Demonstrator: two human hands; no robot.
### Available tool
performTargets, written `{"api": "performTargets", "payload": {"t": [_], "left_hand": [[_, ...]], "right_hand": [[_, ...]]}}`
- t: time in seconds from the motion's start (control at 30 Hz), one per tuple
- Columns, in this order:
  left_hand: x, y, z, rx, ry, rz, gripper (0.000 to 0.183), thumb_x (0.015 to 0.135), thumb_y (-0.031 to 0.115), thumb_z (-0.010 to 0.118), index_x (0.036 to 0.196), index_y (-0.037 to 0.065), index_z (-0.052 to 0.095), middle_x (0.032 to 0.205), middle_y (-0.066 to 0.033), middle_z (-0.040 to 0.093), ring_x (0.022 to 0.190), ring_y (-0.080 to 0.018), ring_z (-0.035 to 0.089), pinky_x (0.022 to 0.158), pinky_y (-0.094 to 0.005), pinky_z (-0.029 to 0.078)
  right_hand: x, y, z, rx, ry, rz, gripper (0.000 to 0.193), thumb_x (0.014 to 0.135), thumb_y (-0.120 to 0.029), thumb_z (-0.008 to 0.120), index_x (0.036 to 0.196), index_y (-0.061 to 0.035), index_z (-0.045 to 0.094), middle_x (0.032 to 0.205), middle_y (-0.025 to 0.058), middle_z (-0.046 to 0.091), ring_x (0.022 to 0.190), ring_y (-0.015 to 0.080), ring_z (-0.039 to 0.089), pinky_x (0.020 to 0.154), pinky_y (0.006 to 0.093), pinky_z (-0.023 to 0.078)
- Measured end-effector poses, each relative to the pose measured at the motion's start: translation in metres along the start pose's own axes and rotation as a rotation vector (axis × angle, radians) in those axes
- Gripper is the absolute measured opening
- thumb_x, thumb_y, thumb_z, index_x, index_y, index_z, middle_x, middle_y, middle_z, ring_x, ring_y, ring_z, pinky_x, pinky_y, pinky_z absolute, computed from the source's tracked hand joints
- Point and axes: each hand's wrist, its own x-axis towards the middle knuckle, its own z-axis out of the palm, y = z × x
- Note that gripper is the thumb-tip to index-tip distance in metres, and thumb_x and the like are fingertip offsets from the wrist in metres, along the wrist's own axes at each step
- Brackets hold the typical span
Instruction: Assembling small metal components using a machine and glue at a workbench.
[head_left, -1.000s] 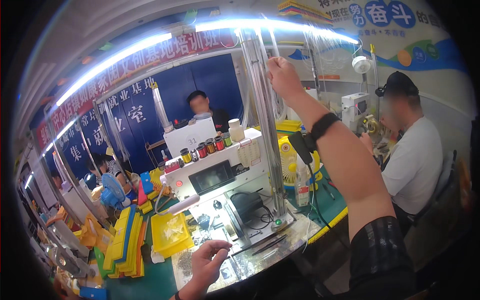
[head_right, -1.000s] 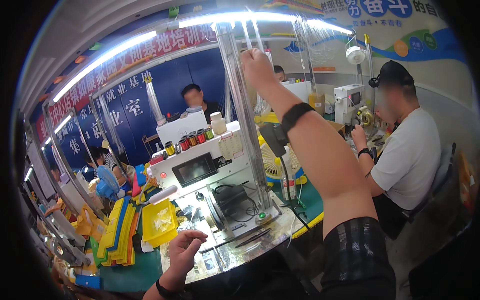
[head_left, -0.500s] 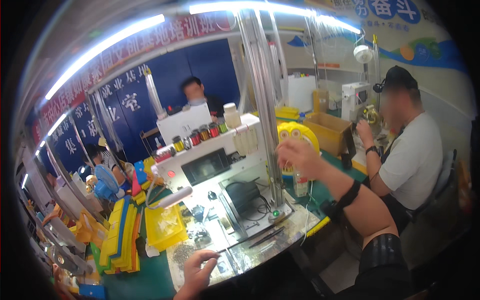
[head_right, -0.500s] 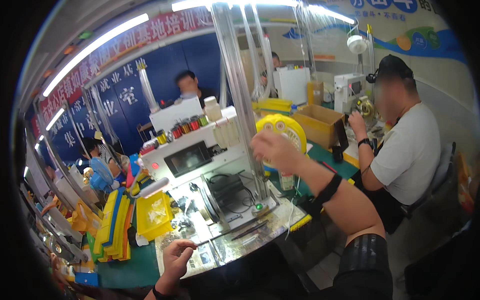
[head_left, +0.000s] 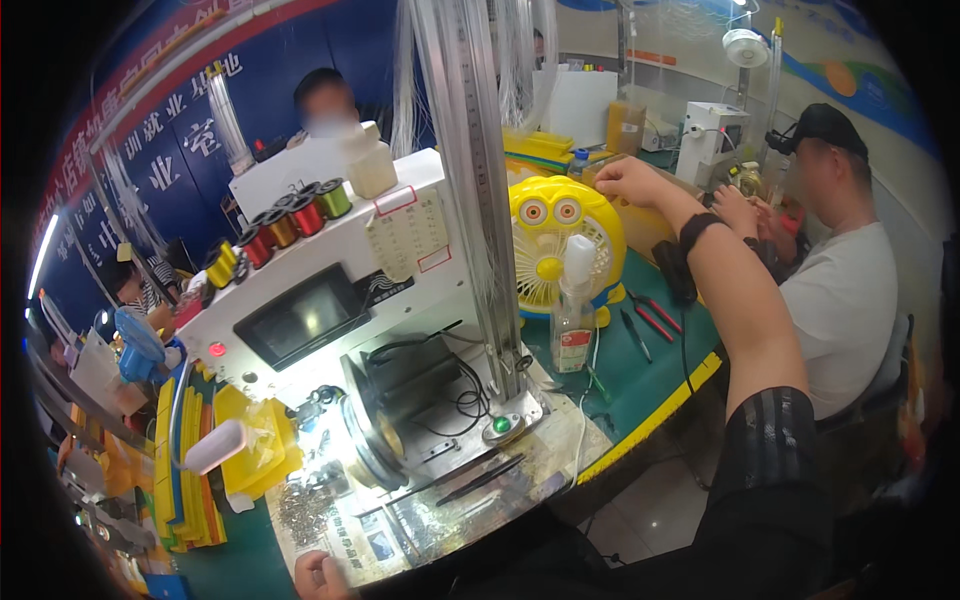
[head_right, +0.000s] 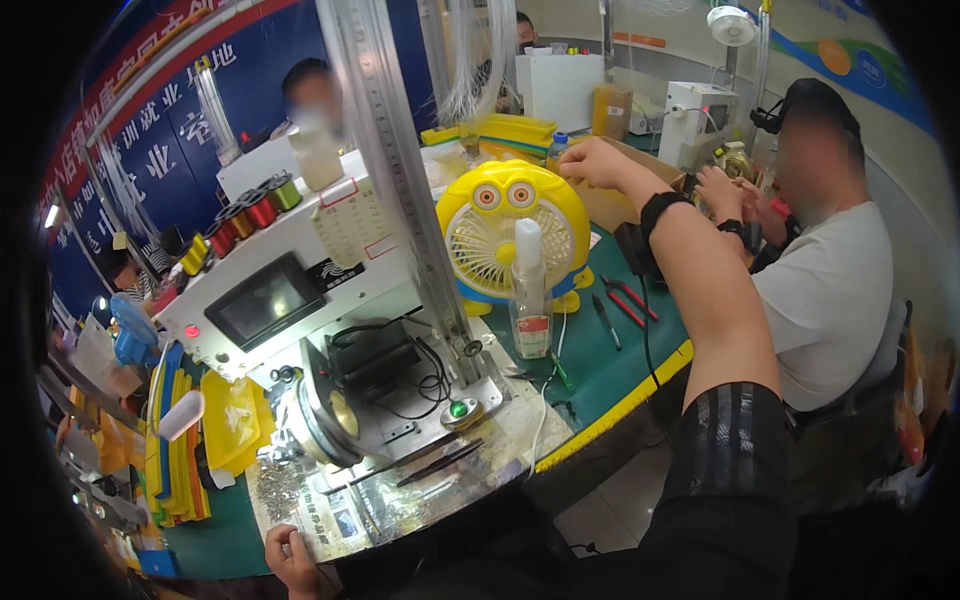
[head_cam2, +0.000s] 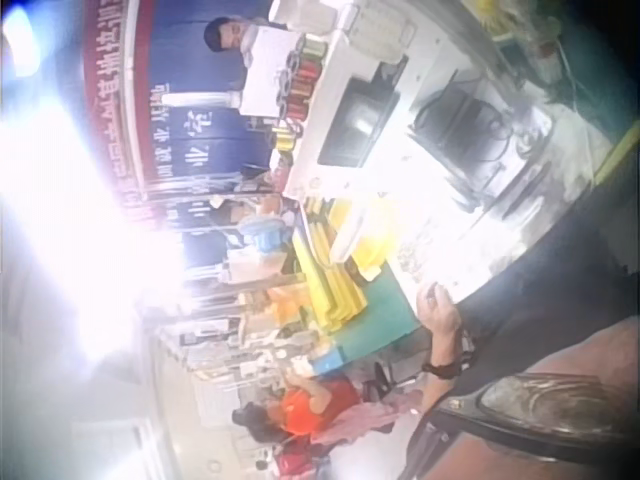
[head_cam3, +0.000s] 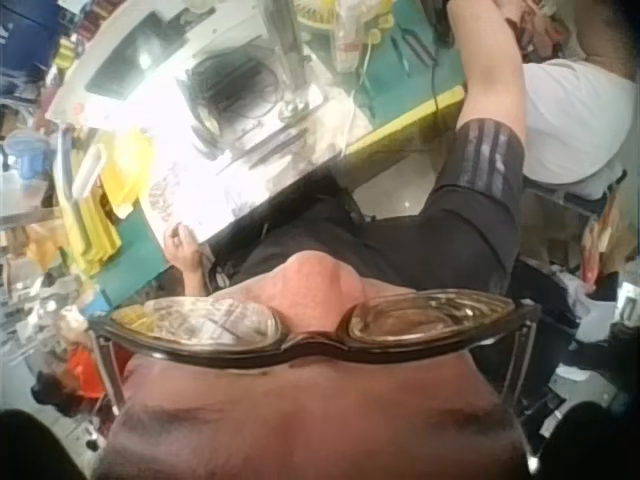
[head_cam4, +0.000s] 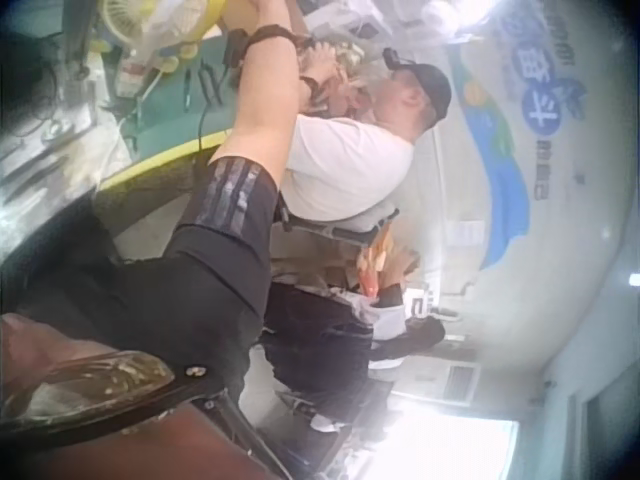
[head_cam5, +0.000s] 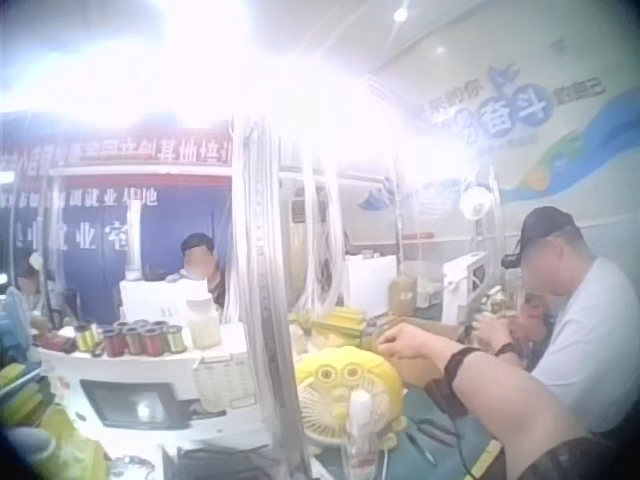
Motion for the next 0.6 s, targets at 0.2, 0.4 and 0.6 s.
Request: {"api": "performTargets", "payload": {"t": [0.2,0.4,0.6], "left_hand": [[0.002,0.011,0.000,0.344,-0.112,0.086,0.017,0.094,0.011,0.065,0.104,-0.003,0.067,0.094,-0.0155,0.069,0.084,-0.0265,0.065,0.078,-0.0365,0.053],[0.002,0.010,0.002,0.382,-0.133,0.016,0.019,0.095,0.011,0.064,0.106,-0.004,0.065,0.098,-0.0158,0.067,0.085,-0.0254,0.063,0.080,-0.0366,0.053],[-0.010,-0.015,-0.006,0.325,-0.193,-0.132,0.023,0.097,0.010,0.062,0.116,-0.003,0.059,0.104,-0.0162,0.063,0.089,-0.0222,0.063,0.080,-0.0344,0.054]], "right_hand": [[0.052,0.005,0.010,0.112,-0.424,0.068,0.029,0.097,-0.016,0.065,0.123,-0.0063,0.069,0.114,0.0056,0.071,0.101,0.0164,0.067,0.085,0.0332,0.055],[0.078,-0.006,0.033,0.098,-0.554,0.057,0.026,0.096,-0.016,0.066,0.118,-0.0027,0.071,0.113,0.0048,0.072,0.094,0.0140,0.067,0.084,0.0311,0.054],[0.079,-0.013,0.040,0.249,-0.587,0.061,0.024,0.096,-0.016,0.068,0.115,-0.0021,0.072,0.112,0.0053,0.072,0.093,0.0137,0.066,0.084,0.0312,0.054]]}}
